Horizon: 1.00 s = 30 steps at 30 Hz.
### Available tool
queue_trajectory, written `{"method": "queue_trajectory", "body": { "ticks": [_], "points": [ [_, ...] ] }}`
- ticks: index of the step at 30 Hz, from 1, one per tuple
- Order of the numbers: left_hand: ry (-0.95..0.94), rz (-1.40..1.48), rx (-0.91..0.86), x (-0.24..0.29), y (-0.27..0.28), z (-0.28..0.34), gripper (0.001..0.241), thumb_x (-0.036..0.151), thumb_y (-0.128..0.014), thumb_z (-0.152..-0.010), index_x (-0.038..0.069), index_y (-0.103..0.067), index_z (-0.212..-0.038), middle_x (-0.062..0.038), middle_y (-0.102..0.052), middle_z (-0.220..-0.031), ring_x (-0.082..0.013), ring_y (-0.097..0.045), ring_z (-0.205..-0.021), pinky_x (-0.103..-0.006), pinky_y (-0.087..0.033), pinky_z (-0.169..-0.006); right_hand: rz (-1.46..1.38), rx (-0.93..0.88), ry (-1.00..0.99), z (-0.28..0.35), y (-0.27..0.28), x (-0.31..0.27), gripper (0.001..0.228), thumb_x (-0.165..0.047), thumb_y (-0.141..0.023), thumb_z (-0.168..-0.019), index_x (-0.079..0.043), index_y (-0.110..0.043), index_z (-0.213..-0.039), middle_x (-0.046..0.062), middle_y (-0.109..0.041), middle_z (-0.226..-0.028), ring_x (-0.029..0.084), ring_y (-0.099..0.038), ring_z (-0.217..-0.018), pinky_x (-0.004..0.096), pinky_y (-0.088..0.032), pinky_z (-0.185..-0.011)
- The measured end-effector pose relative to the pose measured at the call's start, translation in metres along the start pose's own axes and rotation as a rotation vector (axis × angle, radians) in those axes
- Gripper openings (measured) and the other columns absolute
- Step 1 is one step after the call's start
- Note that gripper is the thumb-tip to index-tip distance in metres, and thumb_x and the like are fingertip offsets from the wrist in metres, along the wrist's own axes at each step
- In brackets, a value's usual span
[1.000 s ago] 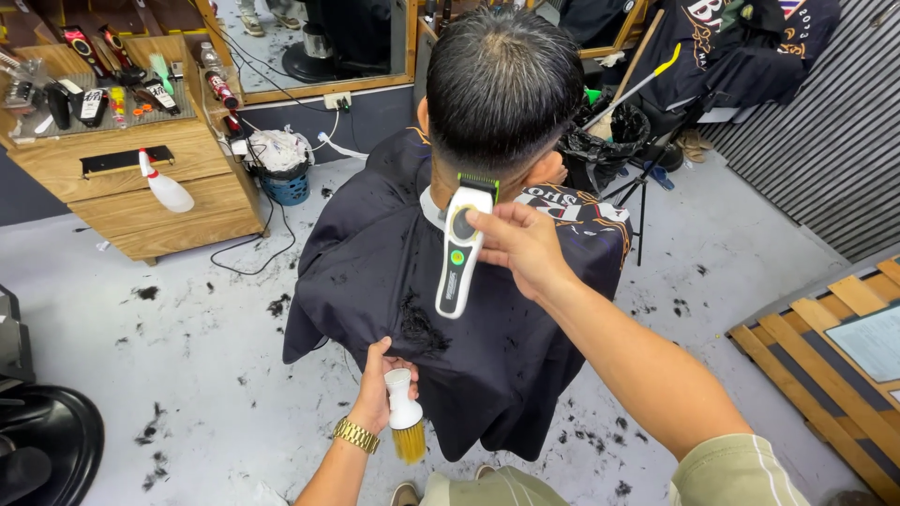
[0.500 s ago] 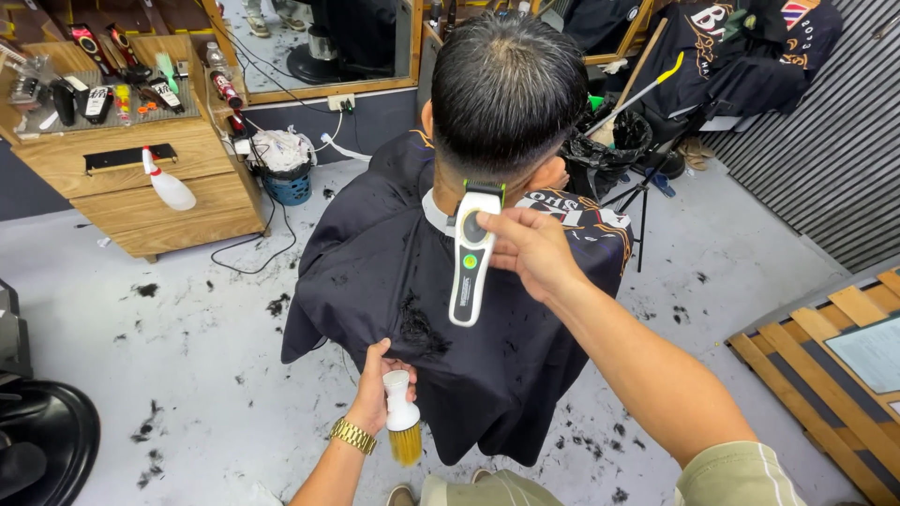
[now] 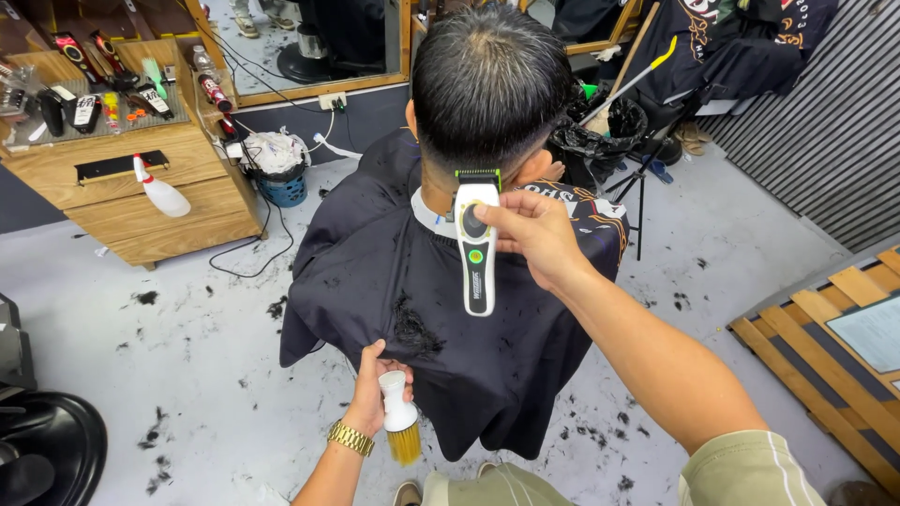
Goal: The person uses electric clippers to trim the back and sides of a client's hair, creating a fade effect. They periodically use a brush to sweep away loose hair from the client's neck and the black cape.
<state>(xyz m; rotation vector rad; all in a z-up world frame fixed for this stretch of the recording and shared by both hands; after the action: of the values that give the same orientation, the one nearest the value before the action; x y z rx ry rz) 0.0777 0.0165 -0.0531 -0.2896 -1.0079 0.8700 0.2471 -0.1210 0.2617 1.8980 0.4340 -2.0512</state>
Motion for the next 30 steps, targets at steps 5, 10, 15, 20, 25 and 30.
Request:
{"method": "queue_trajectory", "body": {
  "ticks": [5,10,15,20,25,30],
  "points": [
    [-0.015,-0.036,0.001,0.003,-0.001,0.001,0.063,0.059,-0.049,-0.087,0.003,-0.057,-0.059,-0.012,-0.061,-0.060,-0.0225,-0.050,-0.038,-0.0347,-0.040,-0.042,0.014,-0.034,-0.092,-0.006,0.006,0.017,0.017,-0.021,-0.079,-0.082,-0.007,-0.068,-0.080,0.012,-0.077,-0.084,0.020,-0.072,-0.071,0.030,-0.058,-0.066],
    [-0.010,-0.071,-0.013,0.001,-0.001,0.001,0.066,0.060,-0.047,-0.087,0.002,-0.058,-0.058,-0.012,-0.060,-0.058,-0.0221,-0.049,-0.037,-0.0347,-0.039,-0.043,-0.012,0.004,-0.004,0.000,0.009,-0.006,0.022,-0.017,-0.079,-0.080,-0.005,-0.072,-0.097,0.009,-0.077,-0.091,0.017,-0.073,-0.077,0.029,-0.060,-0.070],
    [-0.032,-0.071,-0.012,0.001,-0.001,0.001,0.070,0.061,-0.046,-0.088,0.000,-0.060,-0.058,-0.012,-0.058,-0.054,-0.0221,-0.049,-0.037,-0.0344,-0.039,-0.043,0.055,-0.066,-0.120,-0.012,0.017,0.022,0.016,-0.021,-0.080,-0.081,-0.007,-0.072,-0.081,0.011,-0.078,-0.084,0.019,-0.072,-0.070,0.028,-0.055,-0.063],
    [-0.017,-0.098,-0.008,0.003,-0.002,0.001,0.071,0.062,-0.045,-0.087,-0.001,-0.061,-0.058,-0.012,-0.056,-0.051,-0.0225,-0.049,-0.037,-0.0350,-0.039,-0.043,0.015,-0.048,0.026,-0.011,0.018,-0.006,0.018,-0.012,-0.078,-0.081,-0.001,-0.074,-0.095,0.012,-0.077,-0.087,0.018,-0.072,-0.074,0.028,-0.061,-0.065],
    [-0.041,-0.070,0.012,0.005,-0.001,0.000,0.069,0.062,-0.046,-0.088,0.000,-0.060,-0.059,-0.012,-0.059,-0.055,-0.0223,-0.050,-0.038,-0.0347,-0.039,-0.043,0.094,-0.072,-0.096,-0.015,0.023,0.014,0.012,-0.016,-0.080,-0.082,-0.006,-0.074,-0.082,0.007,-0.077,-0.081,0.015,-0.070,-0.067,0.025,-0.055,-0.063],
    [-0.022,-0.105,0.021,0.005,-0.003,0.004,0.073,0.062,-0.044,-0.088,-0.002,-0.061,-0.057,-0.012,-0.053,-0.048,-0.0221,-0.047,-0.037,-0.0343,-0.038,-0.042,0.013,-0.054,0.026,-0.013,0.023,-0.009,0.020,-0.011,-0.079,-0.080,0.000,-0.074,-0.096,0.012,-0.077,-0.087,0.018,-0.072,-0.073,0.027,-0.060,-0.065]
  ]
}}
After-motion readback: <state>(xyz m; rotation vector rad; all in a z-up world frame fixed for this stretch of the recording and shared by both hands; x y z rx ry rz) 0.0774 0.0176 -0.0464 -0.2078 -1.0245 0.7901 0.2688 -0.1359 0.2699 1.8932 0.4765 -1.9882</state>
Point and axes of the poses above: each hand's wrist, its own z-axis away from the middle knuckle, its own y-axis out of the back of the hand, x = y × z, the point moved 9 cm from there along -z, towards the middle knuckle
